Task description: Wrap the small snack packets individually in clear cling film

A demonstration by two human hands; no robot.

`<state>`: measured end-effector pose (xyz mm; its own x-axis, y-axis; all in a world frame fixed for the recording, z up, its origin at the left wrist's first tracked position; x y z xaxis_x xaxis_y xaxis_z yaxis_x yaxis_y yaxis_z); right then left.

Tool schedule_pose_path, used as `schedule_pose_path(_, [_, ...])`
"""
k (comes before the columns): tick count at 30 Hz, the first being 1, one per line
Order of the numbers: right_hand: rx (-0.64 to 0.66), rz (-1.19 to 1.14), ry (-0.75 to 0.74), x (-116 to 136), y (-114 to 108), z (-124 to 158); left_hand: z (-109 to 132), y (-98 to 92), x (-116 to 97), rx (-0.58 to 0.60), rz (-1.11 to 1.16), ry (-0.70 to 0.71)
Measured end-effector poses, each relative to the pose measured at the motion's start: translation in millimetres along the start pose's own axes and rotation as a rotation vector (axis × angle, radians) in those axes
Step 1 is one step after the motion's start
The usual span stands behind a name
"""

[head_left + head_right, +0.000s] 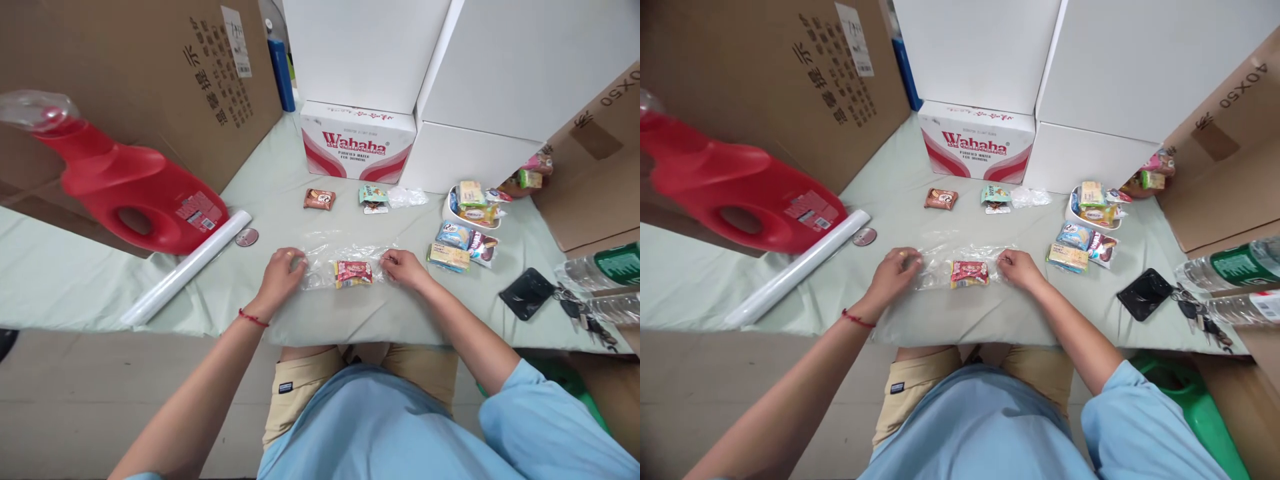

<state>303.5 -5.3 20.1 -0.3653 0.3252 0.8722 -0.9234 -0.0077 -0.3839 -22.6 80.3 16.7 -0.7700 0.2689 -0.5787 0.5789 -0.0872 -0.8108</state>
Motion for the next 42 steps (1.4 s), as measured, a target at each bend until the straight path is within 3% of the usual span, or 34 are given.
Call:
schedule_pose_path(4, [-0.01,0.003,0.037,-5.8,5.3,5.0,28.8,-17.8,-14.2,-0.566,-0.169,-0.017])
schedule_pose_path(6, [-0.009,-0.006,0.038,-6.6,6.6,8.8,54.9,-23.2,-35.4,-0.761,-0.259,0.12])
schedule_pose_path(7, [-0.008,-0.003,0.032,-6.7,7.1,9.9,67.5,-22.2,-48.8,-0.797,-0.271,0.247])
schedule_pose_path(9, [-0.009,0.008,0.022,-7.2,8.0,10.9,87.0,-11.2,-76.7,-0.701,-0.243,0.536])
schedule_pose_path(11, [-0.013,0.015,0.022,-8.5,8.6,11.1,94.8,9.5,-98.3,-0.501,-0.234,0.689])
schedule_pose_path(14, [-0.004,0.024,0.024,-11.9,6.5,12.5,87.7,45.5,-106.9,-0.302,-0.304,0.638])
schedule_pose_path(19, [0.002,0.196,-0.011,-4.3,-17.9,10.6,74.6,81.2,-83.7,-0.182,-0.339,0.593])
schedule_pose_path(22, [-0.182,0.454,-0.15,18.8,-35.9,-6.4,76.4,85.1,-77.0,-0.149,-0.327,0.599])
schedule_pose_path(24, [-0.242,0.597,-0.246,37.7,-36.8,-25.7,77.7,85.0,-77.6,-0.134,-0.32,0.584])
schedule_pose_path(28, [-0.068,0.765,-0.332,63.7,-5.7,-69.6,77.3,85.6,-81.0,-0.116,-0.342,0.545])
schedule_pose_path(33, [0.063,0.761,-0.176,68.3,31.8,-102.8,78.1,86.7,-81.3,-0.112,-0.375,0.566])
schedule_pose_path(37, [0.162,0.691,-0.163,72.0,27.2,-106.9,79.0,85.6,-81.4,-0.125,-0.38,0.577])
schedule_pose_path(42, [0.174,0.569,-0.401,84.0,4.6,-85.8,78.4,86.8,-81.2,-0.104,-0.364,0.585])
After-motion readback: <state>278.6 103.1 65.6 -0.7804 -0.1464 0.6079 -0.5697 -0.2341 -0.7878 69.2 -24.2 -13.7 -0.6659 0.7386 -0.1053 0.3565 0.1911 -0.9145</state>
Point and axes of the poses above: each hand's wrist, its own z-axis away from the middle knuckle, its own y-axis out of the palm, x = y × z, the point moved 1 cm from there along -z, towards the middle knuckle, and after that the axes turned 9 degrees about -z, right-handed, at the moved point
